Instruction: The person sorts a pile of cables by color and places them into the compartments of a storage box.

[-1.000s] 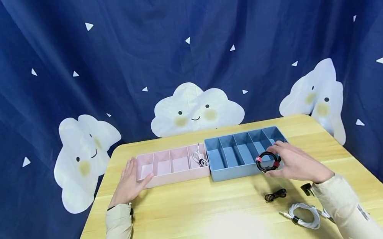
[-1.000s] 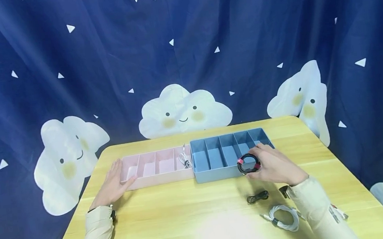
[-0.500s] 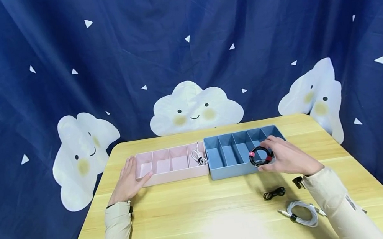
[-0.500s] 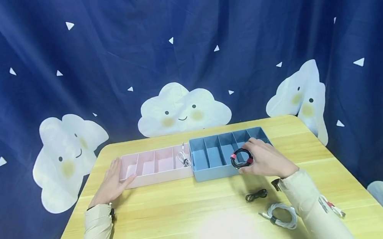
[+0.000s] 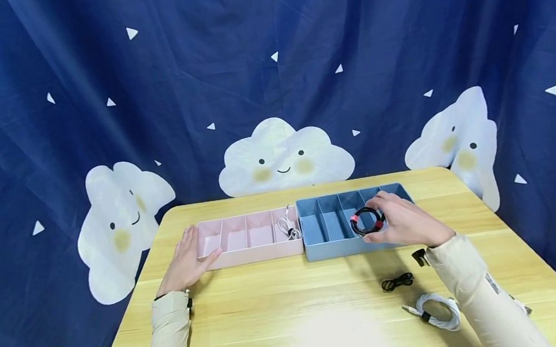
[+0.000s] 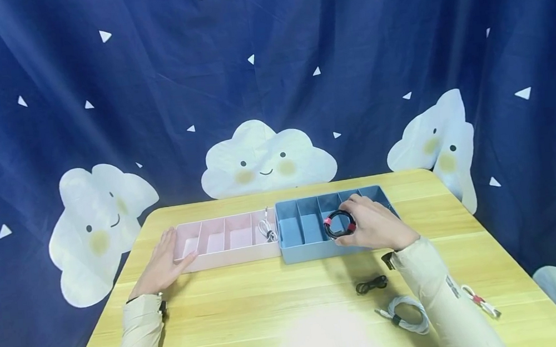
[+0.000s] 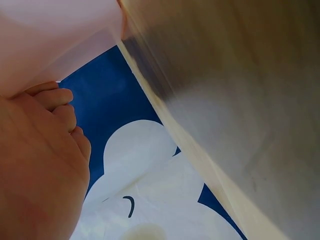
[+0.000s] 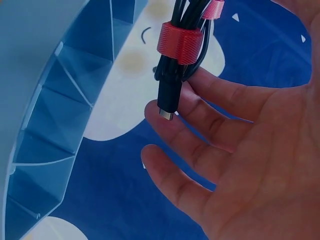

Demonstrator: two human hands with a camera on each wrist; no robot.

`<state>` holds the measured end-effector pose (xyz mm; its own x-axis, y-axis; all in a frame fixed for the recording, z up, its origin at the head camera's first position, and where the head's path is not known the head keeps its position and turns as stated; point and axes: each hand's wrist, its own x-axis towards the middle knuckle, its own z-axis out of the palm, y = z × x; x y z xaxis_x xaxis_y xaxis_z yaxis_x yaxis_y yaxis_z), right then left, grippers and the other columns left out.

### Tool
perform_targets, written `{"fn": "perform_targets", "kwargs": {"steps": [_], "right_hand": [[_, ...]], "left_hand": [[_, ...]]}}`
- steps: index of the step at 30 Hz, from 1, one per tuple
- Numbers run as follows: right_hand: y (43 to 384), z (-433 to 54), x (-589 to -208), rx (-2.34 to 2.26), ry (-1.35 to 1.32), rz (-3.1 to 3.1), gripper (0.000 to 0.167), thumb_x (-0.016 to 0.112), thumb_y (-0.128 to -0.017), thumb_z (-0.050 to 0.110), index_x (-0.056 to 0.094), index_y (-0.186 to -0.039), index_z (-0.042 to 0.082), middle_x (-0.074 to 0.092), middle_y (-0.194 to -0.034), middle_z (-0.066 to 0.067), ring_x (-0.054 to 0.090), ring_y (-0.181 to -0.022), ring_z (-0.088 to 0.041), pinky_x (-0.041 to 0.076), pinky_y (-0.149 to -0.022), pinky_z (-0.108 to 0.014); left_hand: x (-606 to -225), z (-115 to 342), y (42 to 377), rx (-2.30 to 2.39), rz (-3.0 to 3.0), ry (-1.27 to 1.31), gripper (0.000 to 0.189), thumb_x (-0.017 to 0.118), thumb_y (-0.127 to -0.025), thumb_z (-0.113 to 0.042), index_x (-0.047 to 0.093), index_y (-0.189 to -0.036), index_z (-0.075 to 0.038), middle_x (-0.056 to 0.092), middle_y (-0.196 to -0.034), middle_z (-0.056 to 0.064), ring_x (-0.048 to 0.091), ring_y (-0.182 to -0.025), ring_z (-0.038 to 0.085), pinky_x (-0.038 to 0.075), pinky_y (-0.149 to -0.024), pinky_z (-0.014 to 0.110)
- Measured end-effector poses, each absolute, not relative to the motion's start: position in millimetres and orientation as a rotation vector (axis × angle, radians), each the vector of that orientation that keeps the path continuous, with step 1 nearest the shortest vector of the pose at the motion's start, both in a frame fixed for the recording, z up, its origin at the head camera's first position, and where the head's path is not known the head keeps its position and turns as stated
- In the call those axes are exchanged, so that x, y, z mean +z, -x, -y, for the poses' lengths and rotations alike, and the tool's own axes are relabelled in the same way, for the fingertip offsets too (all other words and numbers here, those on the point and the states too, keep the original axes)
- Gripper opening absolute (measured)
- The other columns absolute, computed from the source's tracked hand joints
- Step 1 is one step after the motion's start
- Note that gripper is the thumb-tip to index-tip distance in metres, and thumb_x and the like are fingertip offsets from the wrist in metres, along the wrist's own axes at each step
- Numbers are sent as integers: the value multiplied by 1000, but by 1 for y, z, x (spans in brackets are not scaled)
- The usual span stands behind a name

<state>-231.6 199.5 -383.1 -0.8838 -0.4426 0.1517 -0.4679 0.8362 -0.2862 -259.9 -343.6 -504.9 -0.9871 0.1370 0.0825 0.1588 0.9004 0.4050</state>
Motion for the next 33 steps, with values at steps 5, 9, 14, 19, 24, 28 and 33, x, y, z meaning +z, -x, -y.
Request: {"fn": "perform_targets", "kwargs": {"steps": [5, 9, 14, 19, 24, 28, 33], "right_hand": [[235, -195, -380, 489, -732, 2945, 76, 86, -78, 52, 65, -131, 1, 65, -128, -16, 63, -116, -36, 53, -97, -58], [238, -192, -379, 506, -728, 2944, 76, 86, -78, 50, 65, -131, 1, 65, -129, -16, 63, -115, -35, 54, -97, -56], [241, -187, -377, 510, -724, 2962, 77, 86, -79, 49, 64, -134, 1, 64, -133, -17, 63, -119, -38, 53, -99, -58], [244, -183, -375, 505, -726, 2977, 78, 85, -79, 51, 63, -136, 3, 63, -138, -18, 61, -124, -39, 51, -101, -60], [246, -180, -375, 508, -728, 2986, 77, 86, -79, 50, 63, -136, 4, 63, -138, -17, 62, -121, -37, 52, -99, -58], [248, -177, -375, 508, -726, 2977, 76, 86, -78, 48, 64, -135, 4, 64, -134, -16, 63, -117, -36, 53, -97, -57], [252, -173, -377, 500, -732, 2965, 74, 87, -78, 47, 65, -134, 5, 64, -130, -13, 63, -111, -30, 54, -94, -53]], "left_hand": [[-506, 342, 259, -631, 3003, 242, 111, 52, -96, -71, 7, -164, 5, 5, -174, 24, 5, -162, 43, 11, -130, 64], [-506, 342, 259, -635, 2997, 241, 111, 51, -96, -72, 7, -163, 5, 4, -174, 24, 3, -162, 43, 11, -129, 66], [-505, 343, 260, -608, 2991, 242, 111, 51, -96, -72, 8, -163, 6, 4, -173, 25, 2, -162, 43, 11, -129, 66], [-504, 342, 259, -590, 2979, 249, 109, 52, -97, -70, 10, -163, 7, 7, -173, 27, 4, -162, 43, 11, -129, 65], [-505, 342, 259, -589, 2978, 255, 109, 52, -97, -69, 11, -162, 8, 6, -173, 27, 4, -162, 43, 11, -130, 65], [-505, 342, 258, -592, 2983, 251, 110, 52, -97, -70, 10, -163, 7, 5, -173, 26, 3, -162, 43, 10, -130, 65], [-507, 344, 260, -574, 2985, 246, 110, 51, -96, -72, 9, -164, 4, 6, -173, 25, 3, -163, 41, 11, -130, 65]]}}
